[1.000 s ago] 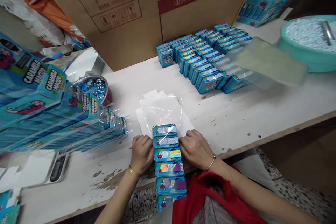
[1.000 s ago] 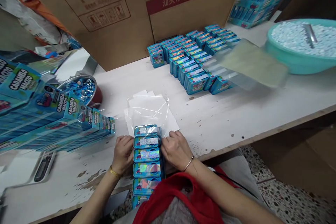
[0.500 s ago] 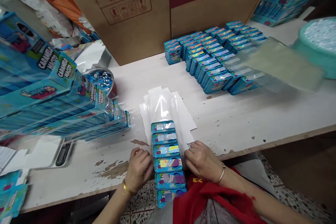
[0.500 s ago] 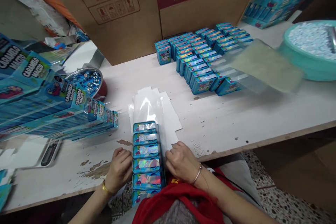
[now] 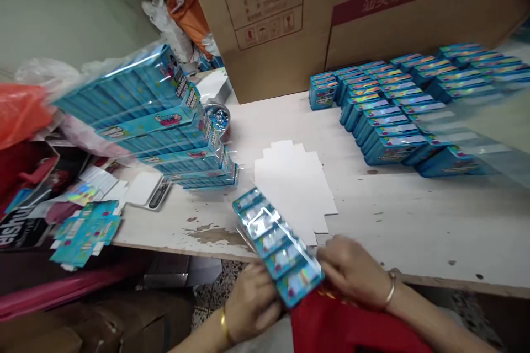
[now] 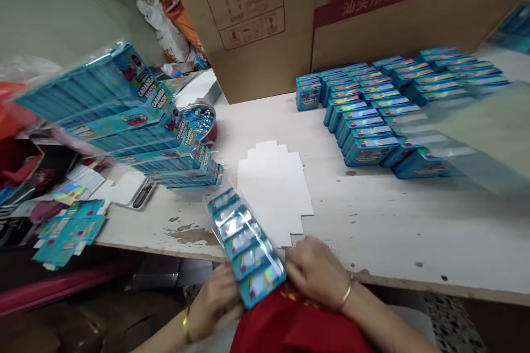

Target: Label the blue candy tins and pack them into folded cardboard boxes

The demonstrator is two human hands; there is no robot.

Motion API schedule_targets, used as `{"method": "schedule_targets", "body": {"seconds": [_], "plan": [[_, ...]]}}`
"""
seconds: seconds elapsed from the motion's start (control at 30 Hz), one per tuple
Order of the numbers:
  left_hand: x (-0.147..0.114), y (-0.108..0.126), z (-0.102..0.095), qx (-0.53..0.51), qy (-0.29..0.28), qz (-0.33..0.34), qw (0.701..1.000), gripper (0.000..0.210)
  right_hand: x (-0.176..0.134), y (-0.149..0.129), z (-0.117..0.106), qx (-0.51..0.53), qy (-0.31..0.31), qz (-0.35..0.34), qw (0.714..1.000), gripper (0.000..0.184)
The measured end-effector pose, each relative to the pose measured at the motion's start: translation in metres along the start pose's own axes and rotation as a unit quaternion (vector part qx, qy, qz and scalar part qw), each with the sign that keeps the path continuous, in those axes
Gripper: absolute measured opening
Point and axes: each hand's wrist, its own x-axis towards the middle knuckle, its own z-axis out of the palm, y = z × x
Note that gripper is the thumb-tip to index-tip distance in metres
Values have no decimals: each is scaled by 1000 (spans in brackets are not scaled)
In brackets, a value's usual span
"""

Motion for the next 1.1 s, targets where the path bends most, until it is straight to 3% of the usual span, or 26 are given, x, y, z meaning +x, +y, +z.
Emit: {"method": "schedule_targets", "body": {"seconds": [0.07,0.17,0.2,0.27,0.3,0.37,0.43,0.5,0.6,0.8,1.1], "plan": [[39,16,3,-20,29,-21,999,25,13,23,-17,63,71,113,989,32],[85,33,1,-56,45,-3,997,19,22,52,-39,219,163,238,932,33],[92,33,-3,-64,88,-16,994,16,20,56,-43,261,191,263,909,36],[94,21,-14,-59,236,-104,964,15,14,52,-44,313,232,287,875,42],[91,9,-21,-48,318,-169,932,23,11,46,-42,320,242,286,870,43],[84,-21,-31,-81,403,-285,866,44,7,30,-35,308,257,276,874,44],[78,-48,-35,-223,383,-357,822,51,8,18,-28,274,280,262,882,43],[77,-65,-34,-356,336,-389,781,49,13,12,-24,241,302,243,890,40],[82,-68,-30,-424,328,-395,746,42,19,14,-22,235,319,215,893,38],[88,-51,-37,-420,335,-385,750,43,22,23,-30,356,311,224,852,39],[93,-51,-31,-413,335,-396,748,46,16,37,-29,508,341,253,750,42]]}}
